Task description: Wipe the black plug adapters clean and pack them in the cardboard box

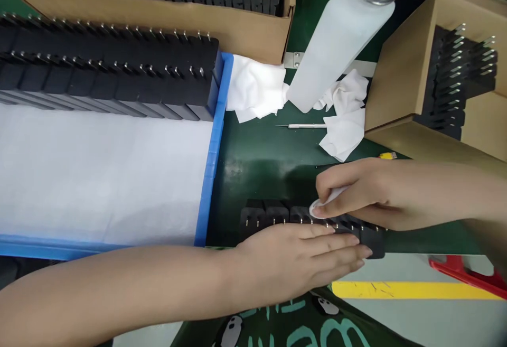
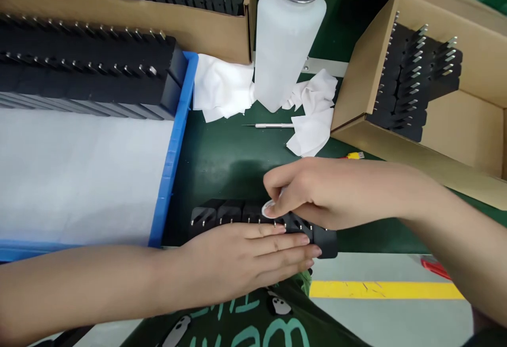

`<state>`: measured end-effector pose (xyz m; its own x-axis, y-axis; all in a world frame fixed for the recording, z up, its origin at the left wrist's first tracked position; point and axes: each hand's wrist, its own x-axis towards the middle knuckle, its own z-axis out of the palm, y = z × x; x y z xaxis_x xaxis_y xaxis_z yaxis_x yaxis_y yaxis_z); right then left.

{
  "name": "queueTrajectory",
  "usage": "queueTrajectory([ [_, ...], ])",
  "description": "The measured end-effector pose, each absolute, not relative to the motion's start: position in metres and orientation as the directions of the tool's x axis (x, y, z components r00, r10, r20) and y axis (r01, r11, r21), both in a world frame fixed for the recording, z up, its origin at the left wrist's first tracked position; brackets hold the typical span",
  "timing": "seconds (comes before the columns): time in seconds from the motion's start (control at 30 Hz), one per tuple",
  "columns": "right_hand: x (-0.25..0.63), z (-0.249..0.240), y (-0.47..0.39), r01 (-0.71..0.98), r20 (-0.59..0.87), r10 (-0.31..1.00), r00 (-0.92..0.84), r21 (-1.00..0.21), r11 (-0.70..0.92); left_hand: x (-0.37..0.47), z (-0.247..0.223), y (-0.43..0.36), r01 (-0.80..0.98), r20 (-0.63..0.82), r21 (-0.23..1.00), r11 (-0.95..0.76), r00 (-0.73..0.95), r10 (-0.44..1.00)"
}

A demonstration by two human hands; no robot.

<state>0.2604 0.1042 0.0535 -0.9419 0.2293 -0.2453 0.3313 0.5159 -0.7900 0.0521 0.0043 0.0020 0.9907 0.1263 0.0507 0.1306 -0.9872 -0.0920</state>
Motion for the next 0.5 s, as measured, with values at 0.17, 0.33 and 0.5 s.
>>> queueTrajectory([
  [0.17,0.222,0.046,0.108,0.124,0.020,0.258,-0.966,-0.840,0.528,0.052,0.004,0.004,0.109,0.024,-0.086,-0.990,0.994,0.108],
  [0.33,0.206,0.043,0.105,0.347,-0.311,0.157,-0.937,-0.798,0.492,0.053,0.003,0.004,0.114,0.021,-0.054,-0.992,0.993,0.113],
  [0.5,0.218,0.046,0.106,0.496,-0.450,0.208,-0.868,-0.798,0.341,0.054,0.001,0.005,0.141,0.075,-0.006,-0.990,0.987,0.140],
])
